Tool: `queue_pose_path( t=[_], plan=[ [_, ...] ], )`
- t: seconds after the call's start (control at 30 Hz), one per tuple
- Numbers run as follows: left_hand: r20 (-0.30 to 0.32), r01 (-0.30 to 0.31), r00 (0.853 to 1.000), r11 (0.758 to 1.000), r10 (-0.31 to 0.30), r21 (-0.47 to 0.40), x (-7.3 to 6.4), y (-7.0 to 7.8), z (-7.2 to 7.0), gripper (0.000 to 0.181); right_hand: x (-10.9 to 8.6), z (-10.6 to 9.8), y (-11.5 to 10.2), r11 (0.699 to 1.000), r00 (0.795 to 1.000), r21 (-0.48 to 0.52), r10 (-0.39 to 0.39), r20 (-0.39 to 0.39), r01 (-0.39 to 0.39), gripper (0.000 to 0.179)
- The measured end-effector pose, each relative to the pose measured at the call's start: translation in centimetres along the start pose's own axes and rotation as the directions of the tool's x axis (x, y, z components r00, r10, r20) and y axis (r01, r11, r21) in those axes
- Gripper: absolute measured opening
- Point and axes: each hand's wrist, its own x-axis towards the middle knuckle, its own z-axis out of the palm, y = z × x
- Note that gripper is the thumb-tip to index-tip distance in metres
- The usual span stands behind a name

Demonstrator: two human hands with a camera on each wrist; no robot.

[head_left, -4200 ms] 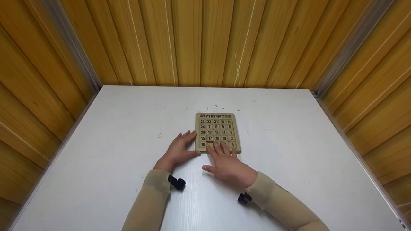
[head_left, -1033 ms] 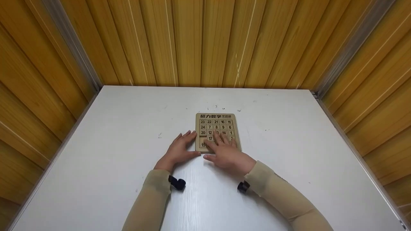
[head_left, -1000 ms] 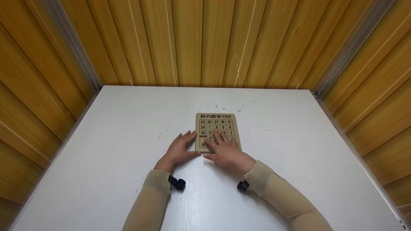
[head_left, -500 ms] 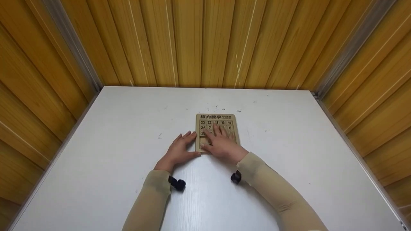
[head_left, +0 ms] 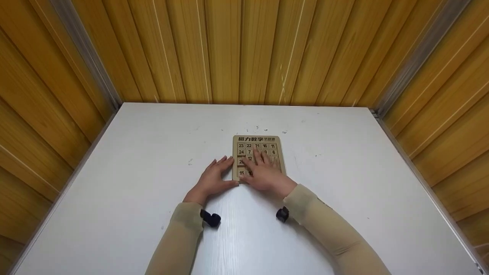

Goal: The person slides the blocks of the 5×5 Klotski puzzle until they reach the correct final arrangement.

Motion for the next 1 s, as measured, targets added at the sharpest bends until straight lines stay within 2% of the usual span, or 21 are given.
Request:
queue_pose_path(
  t=[0.37,0.67,0.8,1.0],
  plan=[
    [-0.005,-0.009,1.0,1.0,0.009,0.002,-0.1,-0.2,0.0,0.089,-1.2,0.3,-0.2,0.999,0.999,-0.017,-0.031,0.013,0.031,0.077],
    [-0.008,-0.001,1.0,1.0,0.001,-0.012,0.0,-0.2,0.1,0.089,-1.4,-0.2,-0.3,0.999,0.999,0.022,-0.024,0.036,0.023,0.077],
    [-0.013,0.009,1.0,1.0,-0.009,-0.022,0.0,-0.1,0.1,0.088,-0.8,-0.7,-0.2,0.998,1.0,0.059,-0.02,0.02,0.018,0.076],
    [-0.008,0.009,1.0,1.0,-0.009,-0.015,0.1,-0.1,0.1,0.089,1.3,-0.9,0.1,0.999,1.0,0.024,0.022,-0.015,-0.022,0.076]
  ],
)
